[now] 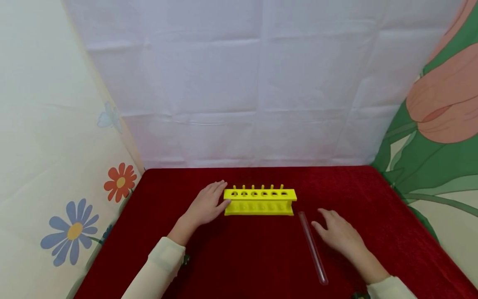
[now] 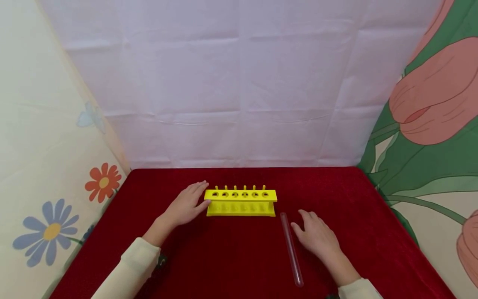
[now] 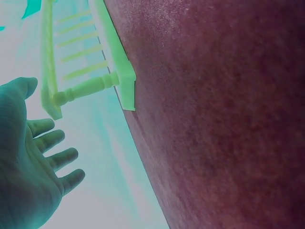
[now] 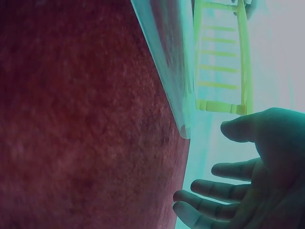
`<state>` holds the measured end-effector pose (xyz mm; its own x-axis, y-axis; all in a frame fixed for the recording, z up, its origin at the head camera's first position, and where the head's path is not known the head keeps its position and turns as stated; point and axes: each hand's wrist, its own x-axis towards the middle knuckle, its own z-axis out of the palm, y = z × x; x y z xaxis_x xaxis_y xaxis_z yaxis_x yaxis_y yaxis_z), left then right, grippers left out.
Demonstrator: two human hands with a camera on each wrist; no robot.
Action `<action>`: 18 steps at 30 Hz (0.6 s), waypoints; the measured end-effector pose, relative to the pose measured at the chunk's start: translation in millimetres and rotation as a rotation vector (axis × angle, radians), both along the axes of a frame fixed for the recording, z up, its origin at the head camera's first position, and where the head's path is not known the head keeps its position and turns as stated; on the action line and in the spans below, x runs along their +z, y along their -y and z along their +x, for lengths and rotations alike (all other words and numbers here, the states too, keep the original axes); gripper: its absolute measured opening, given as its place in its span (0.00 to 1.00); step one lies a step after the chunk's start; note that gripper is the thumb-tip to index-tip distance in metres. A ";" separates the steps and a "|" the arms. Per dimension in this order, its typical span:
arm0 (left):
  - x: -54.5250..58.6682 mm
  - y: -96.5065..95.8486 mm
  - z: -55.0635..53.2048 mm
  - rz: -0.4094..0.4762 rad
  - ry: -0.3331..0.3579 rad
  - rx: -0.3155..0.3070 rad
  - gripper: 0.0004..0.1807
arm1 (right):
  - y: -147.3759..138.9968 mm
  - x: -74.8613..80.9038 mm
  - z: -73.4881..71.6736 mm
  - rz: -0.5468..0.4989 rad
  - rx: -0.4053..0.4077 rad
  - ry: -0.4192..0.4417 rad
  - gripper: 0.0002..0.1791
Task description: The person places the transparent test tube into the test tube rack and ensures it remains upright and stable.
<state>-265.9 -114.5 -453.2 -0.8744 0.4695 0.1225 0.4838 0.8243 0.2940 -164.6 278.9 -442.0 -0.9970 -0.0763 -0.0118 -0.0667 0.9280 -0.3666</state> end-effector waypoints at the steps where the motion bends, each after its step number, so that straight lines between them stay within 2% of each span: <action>1: 0.0 -0.4 0.1 0.002 -0.002 -0.002 0.38 | 0.9 0.0 0.3 0.000 0.000 0.002 0.30; 18: -1.1 -5.2 0.1 0.009 -0.010 -0.018 0.37 | 13.2 -0.2 4.3 0.006 0.003 0.025 0.29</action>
<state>-265.7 -109.3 -454.3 -0.8646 0.4839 0.1356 0.5014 0.8129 0.2963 -160.3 265.7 -442.2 -0.9961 -0.0793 -0.0377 -0.0603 0.9300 -0.3625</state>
